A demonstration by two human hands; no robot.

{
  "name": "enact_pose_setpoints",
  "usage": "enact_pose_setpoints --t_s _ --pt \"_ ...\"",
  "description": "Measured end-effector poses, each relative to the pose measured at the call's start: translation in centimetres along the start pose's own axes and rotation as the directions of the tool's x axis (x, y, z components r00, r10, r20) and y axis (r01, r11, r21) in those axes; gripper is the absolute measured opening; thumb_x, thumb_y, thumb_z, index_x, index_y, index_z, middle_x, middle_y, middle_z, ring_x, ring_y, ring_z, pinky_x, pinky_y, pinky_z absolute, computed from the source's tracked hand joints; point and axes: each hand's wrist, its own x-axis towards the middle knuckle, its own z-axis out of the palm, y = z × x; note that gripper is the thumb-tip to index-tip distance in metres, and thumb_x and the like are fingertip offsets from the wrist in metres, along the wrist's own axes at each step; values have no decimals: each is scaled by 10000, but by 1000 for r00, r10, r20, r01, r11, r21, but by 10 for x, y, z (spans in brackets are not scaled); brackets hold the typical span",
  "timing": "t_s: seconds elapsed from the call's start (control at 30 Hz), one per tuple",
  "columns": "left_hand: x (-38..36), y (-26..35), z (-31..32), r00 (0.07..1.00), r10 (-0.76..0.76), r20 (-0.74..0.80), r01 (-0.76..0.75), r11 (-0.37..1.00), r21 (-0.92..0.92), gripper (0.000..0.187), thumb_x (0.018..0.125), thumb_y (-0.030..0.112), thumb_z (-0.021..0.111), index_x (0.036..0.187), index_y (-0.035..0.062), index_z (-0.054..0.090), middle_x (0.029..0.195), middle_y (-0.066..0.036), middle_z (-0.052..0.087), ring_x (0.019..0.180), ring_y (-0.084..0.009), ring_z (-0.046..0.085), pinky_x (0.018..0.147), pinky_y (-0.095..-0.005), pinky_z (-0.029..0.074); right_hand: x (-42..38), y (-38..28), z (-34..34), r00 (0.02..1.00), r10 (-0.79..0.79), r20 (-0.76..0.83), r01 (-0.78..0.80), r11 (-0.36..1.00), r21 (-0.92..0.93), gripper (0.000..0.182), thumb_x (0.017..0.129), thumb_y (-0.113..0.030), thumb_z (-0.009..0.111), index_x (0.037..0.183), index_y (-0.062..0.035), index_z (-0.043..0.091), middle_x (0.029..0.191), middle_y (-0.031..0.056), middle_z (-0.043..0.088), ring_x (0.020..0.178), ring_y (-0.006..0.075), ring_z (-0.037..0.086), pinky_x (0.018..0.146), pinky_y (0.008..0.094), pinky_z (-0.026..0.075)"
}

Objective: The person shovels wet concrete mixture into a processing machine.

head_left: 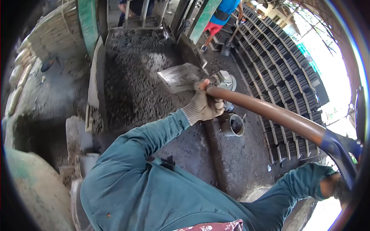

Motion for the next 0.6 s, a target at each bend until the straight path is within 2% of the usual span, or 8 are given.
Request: enact_pose_setpoints --t_s 0.03,0.07,0.13,0.17,0.33,0.47,0.57,0.6 --pt "2 -22 -2 998 -23 59 25 999 -29 686 814 784 599 838 103 677 695 -90 621 586 -263 547 623 -422 423 -6 -3 -9 969 203 -141 -203 979 10 485 1061 -425 433 926 16 583 738 67 532 560 167 541 521 339 487" --pt "2 -44 0 998 -8 56 10 999 -36 687 819 786 594 830 104 676 688 -90 628 587 -271 566 619 -422 427 2 -33 13 767 420 -486 -511 857 -65 445 1061 -390 455 923 13 583 739 69 533 559 166 539 535 342 492" --pt "-3 -81 2 997 7 73 -5 999 -33 685 839 785 578 823 107 676 688 -87 644 594 -282 598 612 -425 436 -29 16 -61 993 67 -102 -71 997 -35 314 1032 -292 545 943 7 578 749 71 532 566 164 532 571 350 502" --pt "-8 -98 1 996 5 84 -3 1000 -24 683 853 782 566 823 109 676 694 -84 652 601 -285 610 608 -427 441 -44 41 -98 988 -117 103 107 989 105 256 1018 -243 591 952 4 575 755 72 532 570 163 529 589 353 507" --pt "-63 -158 14 1000 3 1 -3 999 -37 632 932 738 519 870 135 698 735 -67 692 610 -274 638 605 -452 474 -61 39 -97 948 -261 185 312 877 -366 423 1023 -284 577 1358 -55 458 966 76 526 685 172 550 603 345 492" --pt "-111 -174 19 991 52 124 -58 997 41 641 933 748 504 987 144 711 754 -66 696 596 -269 632 615 -454 485 -71 83 -83 966 -241 -99 232 968 -90 558 1006 -261 614 1473 -122 342 1062 71 494 729 164 549 612 323 480" --pt "-145 -161 31 993 102 58 -105 993 52 656 936 757 487 1006 144 708 737 -66 690 592 -267 630 612 -457 478 -55 76 -53 967 -185 -175 204 974 96 560 1004 -250 620 1479 -124 351 1080 67 488 727 144 540 614 288 471" --pt "-155 -147 40 991 130 -7 -128 983 131 683 924 781 473 981 145 715 705 -60 672 558 -255 595 603 -453 457 -42 77 -40 928 -370 -38 320 847 -424 521 1036 -311 547 1483 -124 354 1084 59 491 734 126 540 598 253 464"
